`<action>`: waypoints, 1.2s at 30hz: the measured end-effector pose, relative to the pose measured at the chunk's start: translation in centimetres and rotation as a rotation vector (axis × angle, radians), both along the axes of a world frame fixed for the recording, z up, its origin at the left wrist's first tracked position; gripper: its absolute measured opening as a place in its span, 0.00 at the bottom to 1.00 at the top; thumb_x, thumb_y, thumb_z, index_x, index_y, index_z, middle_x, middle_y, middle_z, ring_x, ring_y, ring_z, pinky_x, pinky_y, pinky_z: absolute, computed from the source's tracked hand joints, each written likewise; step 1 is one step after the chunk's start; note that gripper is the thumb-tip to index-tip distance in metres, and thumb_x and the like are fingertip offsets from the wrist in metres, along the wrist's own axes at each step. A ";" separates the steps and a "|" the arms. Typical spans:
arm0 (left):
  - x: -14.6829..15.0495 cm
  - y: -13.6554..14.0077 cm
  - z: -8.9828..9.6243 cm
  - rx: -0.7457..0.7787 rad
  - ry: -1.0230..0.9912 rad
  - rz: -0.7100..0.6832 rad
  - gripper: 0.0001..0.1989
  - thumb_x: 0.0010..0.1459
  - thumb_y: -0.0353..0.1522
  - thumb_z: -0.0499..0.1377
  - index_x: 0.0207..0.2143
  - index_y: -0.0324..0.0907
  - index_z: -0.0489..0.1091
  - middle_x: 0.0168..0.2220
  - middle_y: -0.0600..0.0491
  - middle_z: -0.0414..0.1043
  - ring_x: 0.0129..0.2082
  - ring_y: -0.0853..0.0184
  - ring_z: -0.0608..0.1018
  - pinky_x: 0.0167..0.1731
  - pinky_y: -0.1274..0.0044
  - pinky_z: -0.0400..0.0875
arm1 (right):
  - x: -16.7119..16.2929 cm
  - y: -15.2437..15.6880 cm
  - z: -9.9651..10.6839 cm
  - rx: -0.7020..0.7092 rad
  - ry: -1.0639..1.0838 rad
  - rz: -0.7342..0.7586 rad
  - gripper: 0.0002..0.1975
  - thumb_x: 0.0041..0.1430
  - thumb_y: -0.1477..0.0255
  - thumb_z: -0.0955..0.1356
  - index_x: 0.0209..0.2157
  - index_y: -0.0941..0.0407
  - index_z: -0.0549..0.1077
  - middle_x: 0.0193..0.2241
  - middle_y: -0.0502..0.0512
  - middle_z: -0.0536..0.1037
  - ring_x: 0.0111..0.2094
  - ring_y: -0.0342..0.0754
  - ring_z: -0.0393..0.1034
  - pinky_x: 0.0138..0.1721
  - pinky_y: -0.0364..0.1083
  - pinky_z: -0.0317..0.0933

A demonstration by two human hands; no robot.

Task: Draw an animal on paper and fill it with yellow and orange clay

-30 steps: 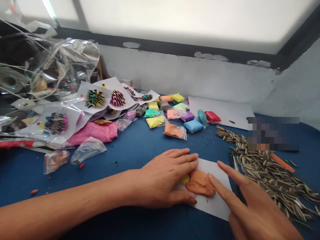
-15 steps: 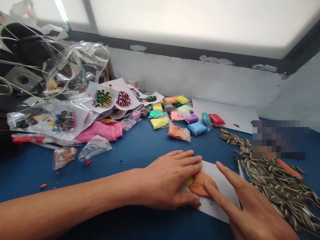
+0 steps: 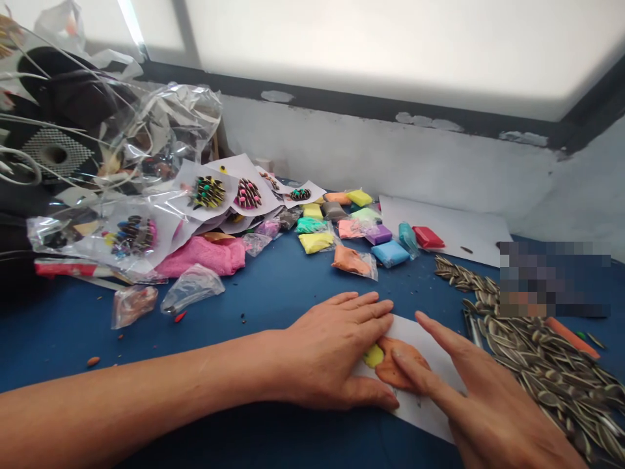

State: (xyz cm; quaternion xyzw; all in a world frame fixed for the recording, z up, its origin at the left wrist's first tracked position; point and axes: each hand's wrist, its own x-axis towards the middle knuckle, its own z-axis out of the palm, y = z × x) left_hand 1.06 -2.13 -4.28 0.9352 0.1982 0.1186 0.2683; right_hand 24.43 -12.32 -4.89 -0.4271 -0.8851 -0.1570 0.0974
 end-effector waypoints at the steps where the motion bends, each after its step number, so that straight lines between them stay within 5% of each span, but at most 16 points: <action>1: 0.0 0.0 0.0 0.000 0.006 0.002 0.42 0.57 0.51 0.59 0.64 0.33 0.55 0.68 0.42 0.49 0.69 0.56 0.50 0.67 0.64 0.44 | 0.0 0.2 0.0 0.010 -0.015 0.002 0.35 0.56 0.81 0.62 0.66 0.57 0.56 0.64 0.75 0.57 0.61 0.64 0.60 0.48 0.58 0.70; 8: 0.0 0.0 -0.2 0.009 -0.013 0.011 0.42 0.57 0.52 0.58 0.64 0.35 0.55 0.67 0.43 0.49 0.69 0.57 0.51 0.67 0.65 0.44 | -0.3 0.8 0.6 0.018 -0.065 0.000 0.33 0.58 0.79 0.63 0.65 0.58 0.57 0.63 0.77 0.59 0.61 0.64 0.61 0.47 0.58 0.70; 15: 0.0 0.0 -0.2 0.008 -0.009 0.007 0.42 0.57 0.51 0.59 0.64 0.34 0.55 0.68 0.43 0.48 0.69 0.57 0.50 0.67 0.64 0.45 | -1.0 1.2 0.4 -0.026 0.152 -0.064 0.26 0.57 0.80 0.62 0.57 0.53 0.69 0.60 0.66 0.68 0.58 0.58 0.67 0.49 0.55 0.70; 19: 0.0 0.0 0.0 -0.003 0.005 0.002 0.43 0.57 0.51 0.58 0.65 0.32 0.54 0.68 0.43 0.47 0.69 0.57 0.50 0.67 0.64 0.43 | -0.8 1.3 1.1 0.001 0.149 -0.044 0.26 0.59 0.81 0.59 0.57 0.51 0.68 0.59 0.64 0.68 0.56 0.52 0.69 0.47 0.50 0.72; 27: -0.1 0.0 -0.3 0.015 -0.013 0.002 0.42 0.58 0.51 0.58 0.64 0.33 0.55 0.68 0.43 0.48 0.69 0.57 0.50 0.67 0.64 0.43 | -1.5 1.1 0.2 0.048 0.095 -0.040 0.27 0.55 0.81 0.61 0.58 0.55 0.67 0.60 0.69 0.65 0.59 0.61 0.65 0.48 0.57 0.71; 36: 0.0 0.0 -0.3 0.014 -0.013 0.007 0.42 0.57 0.51 0.58 0.65 0.34 0.54 0.68 0.42 0.48 0.69 0.57 0.50 0.67 0.65 0.44 | -1.5 1.3 0.1 0.066 0.135 -0.046 0.29 0.57 0.84 0.59 0.60 0.54 0.61 0.60 0.69 0.63 0.59 0.58 0.64 0.47 0.56 0.71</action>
